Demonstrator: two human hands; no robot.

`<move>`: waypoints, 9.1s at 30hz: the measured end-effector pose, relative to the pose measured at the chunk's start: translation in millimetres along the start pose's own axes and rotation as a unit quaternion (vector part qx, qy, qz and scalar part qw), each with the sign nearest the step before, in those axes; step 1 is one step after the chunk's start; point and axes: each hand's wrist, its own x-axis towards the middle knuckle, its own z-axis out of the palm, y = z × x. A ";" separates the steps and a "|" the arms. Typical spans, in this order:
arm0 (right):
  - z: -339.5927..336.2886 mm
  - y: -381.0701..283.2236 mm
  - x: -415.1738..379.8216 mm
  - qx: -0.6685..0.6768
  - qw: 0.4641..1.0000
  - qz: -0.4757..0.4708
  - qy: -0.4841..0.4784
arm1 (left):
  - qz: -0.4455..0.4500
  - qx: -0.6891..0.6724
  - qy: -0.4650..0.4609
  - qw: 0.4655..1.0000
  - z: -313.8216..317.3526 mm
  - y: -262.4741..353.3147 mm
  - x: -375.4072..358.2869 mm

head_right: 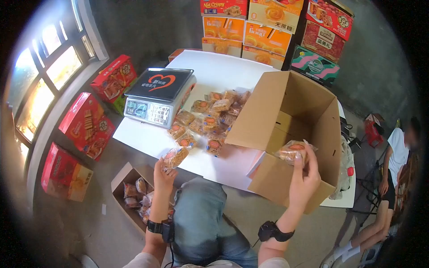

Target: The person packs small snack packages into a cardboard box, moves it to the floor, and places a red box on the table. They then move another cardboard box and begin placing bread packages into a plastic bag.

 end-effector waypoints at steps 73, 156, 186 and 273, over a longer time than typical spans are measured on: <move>63.1 -11.5 -80.6 -0.146 0.849 -0.334 -0.382 | -0.060 0.069 -0.168 0.982 36.1 -25.0 -56.4; 0.4 -22.7 -29.2 0.089 0.977 -0.190 0.024 | 0.134 0.415 -0.358 0.826 56.5 -21.0 -78.2; 2.8 23.8 12.0 -0.420 0.890 -0.159 0.081 | 0.098 0.843 -0.135 0.511 99.5 -81.2 101.8; 62.5 -10.7 -125.5 0.449 0.791 0.205 -0.361 | 0.101 0.186 -0.235 0.949 43.2 -1.2 -76.7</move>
